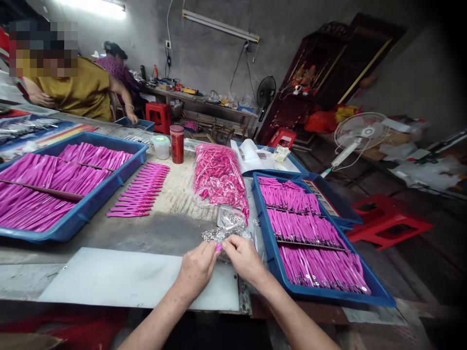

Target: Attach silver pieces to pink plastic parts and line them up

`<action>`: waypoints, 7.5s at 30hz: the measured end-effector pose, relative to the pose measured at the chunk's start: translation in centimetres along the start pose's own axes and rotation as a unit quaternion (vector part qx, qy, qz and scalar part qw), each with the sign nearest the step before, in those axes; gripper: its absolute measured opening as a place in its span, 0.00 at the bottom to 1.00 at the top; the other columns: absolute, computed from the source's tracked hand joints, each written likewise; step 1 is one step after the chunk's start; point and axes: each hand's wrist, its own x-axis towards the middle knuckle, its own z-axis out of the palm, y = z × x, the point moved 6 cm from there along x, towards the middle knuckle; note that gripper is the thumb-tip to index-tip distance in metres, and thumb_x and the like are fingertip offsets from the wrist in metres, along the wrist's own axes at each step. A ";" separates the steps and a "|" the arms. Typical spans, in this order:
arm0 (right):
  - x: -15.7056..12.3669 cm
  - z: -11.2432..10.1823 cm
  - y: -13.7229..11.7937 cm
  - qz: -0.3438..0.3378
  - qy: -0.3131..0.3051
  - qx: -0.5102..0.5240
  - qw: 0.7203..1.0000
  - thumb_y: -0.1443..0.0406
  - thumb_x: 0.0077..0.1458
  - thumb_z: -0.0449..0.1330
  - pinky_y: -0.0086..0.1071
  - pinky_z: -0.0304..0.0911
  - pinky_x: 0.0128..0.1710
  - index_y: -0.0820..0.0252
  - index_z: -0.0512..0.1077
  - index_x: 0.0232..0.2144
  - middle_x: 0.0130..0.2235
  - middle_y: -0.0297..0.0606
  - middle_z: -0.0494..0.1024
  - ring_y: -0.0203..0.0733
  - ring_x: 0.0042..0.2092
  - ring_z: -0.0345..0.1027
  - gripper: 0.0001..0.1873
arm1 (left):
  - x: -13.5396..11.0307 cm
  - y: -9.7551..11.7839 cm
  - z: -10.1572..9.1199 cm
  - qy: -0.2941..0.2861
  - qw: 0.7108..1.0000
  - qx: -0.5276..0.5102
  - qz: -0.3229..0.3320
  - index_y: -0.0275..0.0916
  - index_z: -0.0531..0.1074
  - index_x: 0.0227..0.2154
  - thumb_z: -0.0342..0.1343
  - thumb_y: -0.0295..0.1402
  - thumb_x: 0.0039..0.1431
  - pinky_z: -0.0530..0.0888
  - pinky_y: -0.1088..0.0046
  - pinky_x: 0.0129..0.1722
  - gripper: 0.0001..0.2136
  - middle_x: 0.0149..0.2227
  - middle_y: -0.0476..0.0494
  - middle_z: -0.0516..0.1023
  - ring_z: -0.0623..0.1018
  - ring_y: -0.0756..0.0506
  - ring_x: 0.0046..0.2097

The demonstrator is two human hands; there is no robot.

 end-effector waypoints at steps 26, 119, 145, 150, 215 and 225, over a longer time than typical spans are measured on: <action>16.6 6.0 -0.7 -0.135 -0.076 -0.292 0.944 0.66 0.52 0.48 0.32 0.57 0.38 0.56 0.70 0.35 0.37 0.40 0.71 0.40 0.37 0.64 0.12 | -1.0 -3.5 1.6 0.015 0.998 -0.008 -0.058 0.37 0.65 0.31 0.38 0.30 0.60 0.68 0.79 0.24 0.11 0.22 0.48 0.67 0.70 0.51 0.24; -4.0 1.0 2.5 -0.021 0.006 0.332 0.943 0.63 0.48 0.56 0.27 0.63 0.28 0.60 0.68 0.29 0.29 0.34 0.69 0.33 0.27 0.65 0.06 | -2.7 1.4 -1.3 -0.099 0.994 -0.035 0.008 0.37 0.66 0.32 0.40 0.30 0.59 0.67 0.79 0.23 0.10 0.23 0.49 0.68 0.69 0.53 0.23; -4.8 0.1 -0.3 -0.165 -0.048 0.123 0.977 0.67 0.52 0.54 0.28 0.62 0.34 0.59 0.70 0.33 0.31 0.36 0.72 0.36 0.34 0.65 0.07 | -2.3 2.2 -2.6 -0.129 0.990 -0.020 0.052 0.38 0.67 0.34 0.41 0.32 0.59 0.66 0.79 0.23 0.10 0.24 0.50 0.66 0.68 0.53 0.23; -4.8 0.2 -0.3 -0.158 -0.070 0.122 0.977 0.66 0.52 0.53 0.30 0.62 0.35 0.58 0.70 0.33 0.30 0.36 0.72 0.37 0.34 0.65 0.07 | -2.2 2.4 -2.6 -0.131 0.989 -0.003 0.070 0.38 0.66 0.33 0.42 0.31 0.59 0.65 0.79 0.22 0.09 0.23 0.50 0.65 0.67 0.53 0.23; 2.2 2.0 3.2 -0.022 -0.153 -0.417 0.896 0.71 0.51 0.45 0.30 0.57 0.31 0.64 0.70 0.32 0.34 0.45 0.74 0.43 0.35 0.69 0.13 | -2.7 -0.7 0.8 -0.092 0.992 0.063 0.067 0.39 0.67 0.32 0.44 0.32 0.57 0.62 0.78 0.21 0.08 0.22 0.51 0.66 0.68 0.53 0.22; 1.8 0.7 3.5 -0.020 -0.154 -0.351 0.923 0.68 0.55 0.44 0.27 0.52 0.33 0.61 0.68 0.29 0.32 0.39 0.72 0.38 0.36 0.65 0.12 | -2.8 -0.8 0.8 -0.094 0.992 0.061 0.060 0.40 0.67 0.31 0.43 0.33 0.58 0.60 0.77 0.21 0.08 0.21 0.51 0.66 0.67 0.53 0.21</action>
